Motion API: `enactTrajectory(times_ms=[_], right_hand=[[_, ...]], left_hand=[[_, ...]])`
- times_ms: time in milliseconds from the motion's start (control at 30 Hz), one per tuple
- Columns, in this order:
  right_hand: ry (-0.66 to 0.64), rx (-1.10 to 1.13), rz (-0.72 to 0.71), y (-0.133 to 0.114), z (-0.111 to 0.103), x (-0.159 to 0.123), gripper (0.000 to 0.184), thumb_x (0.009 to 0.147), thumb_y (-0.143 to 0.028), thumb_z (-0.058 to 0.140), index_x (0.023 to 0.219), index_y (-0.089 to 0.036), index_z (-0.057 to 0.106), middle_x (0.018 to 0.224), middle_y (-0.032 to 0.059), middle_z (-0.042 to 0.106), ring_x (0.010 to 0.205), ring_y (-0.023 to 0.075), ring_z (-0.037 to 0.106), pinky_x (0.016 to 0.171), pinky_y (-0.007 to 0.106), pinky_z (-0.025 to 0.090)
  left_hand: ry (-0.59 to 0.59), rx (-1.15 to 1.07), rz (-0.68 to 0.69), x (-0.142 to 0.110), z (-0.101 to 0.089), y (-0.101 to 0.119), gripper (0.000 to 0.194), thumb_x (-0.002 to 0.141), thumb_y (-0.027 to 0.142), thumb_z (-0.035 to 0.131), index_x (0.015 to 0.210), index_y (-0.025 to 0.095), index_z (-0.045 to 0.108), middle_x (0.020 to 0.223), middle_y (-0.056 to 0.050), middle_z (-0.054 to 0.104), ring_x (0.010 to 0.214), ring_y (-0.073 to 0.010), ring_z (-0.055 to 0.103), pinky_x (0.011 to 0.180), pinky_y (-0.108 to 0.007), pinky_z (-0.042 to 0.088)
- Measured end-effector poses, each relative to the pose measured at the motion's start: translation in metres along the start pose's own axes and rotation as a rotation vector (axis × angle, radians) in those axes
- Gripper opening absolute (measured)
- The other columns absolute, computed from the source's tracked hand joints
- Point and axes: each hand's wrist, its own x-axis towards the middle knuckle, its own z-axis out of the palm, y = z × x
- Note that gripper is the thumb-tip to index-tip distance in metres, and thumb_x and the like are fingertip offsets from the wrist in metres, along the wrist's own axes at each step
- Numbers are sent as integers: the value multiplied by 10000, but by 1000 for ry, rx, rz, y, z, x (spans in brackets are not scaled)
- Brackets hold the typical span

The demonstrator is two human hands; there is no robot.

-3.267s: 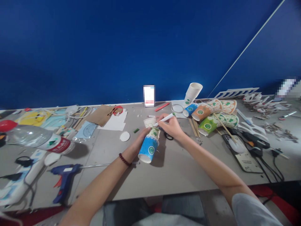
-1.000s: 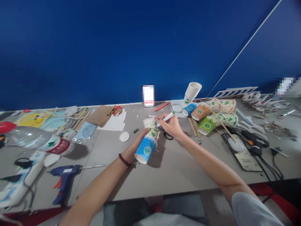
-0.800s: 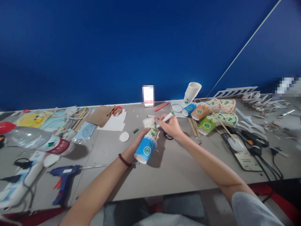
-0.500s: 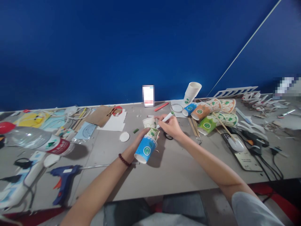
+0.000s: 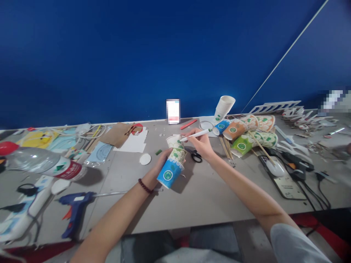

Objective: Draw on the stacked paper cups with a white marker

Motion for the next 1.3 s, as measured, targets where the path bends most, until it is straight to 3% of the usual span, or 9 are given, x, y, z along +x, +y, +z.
enactTrajectory(times_ms=[133, 333, 1033, 1300], right_hand=[[10, -25, 5, 1, 2, -1, 58, 667, -227, 646, 679, -203, 594, 788, 44, 723, 984, 271, 705, 763, 343, 578], [-22, -103, -35, 8, -1, 0, 29, 688, -214, 625, 713, -206, 612, 796, 33, 727, 1020, 262, 699, 781, 326, 568], [-34, -268, -97, 6, -3, -2, 66, 711, -197, 587, 745, -213, 641, 841, 36, 735, 1038, 249, 691, 849, 348, 530], [-29, -260, -103, 8, -3, -1, 61, 711, -203, 594, 745, -209, 644, 853, 40, 736, 977, 240, 701, 811, 331, 538]], left_hand=[[-42, 5, 20, -1, 6, 2, 400, 864, 358, 508, 1087, 73, 678, 925, -150, 739, 808, -263, 707, 707, -364, 570], [-101, 0, -12, 3, -1, -1, 443, 860, 407, 540, 1107, 64, 672, 937, -174, 732, 795, -271, 711, 695, -362, 574], [-72, 46, -5, 1, 2, -2, 426, 911, 399, 508, 1128, 69, 667, 920, -168, 741, 775, -252, 718, 684, -333, 576], [-44, 29, 3, 0, 4, -2, 416, 908, 382, 513, 1150, 76, 657, 947, -166, 741, 797, -255, 719, 695, -336, 574]])
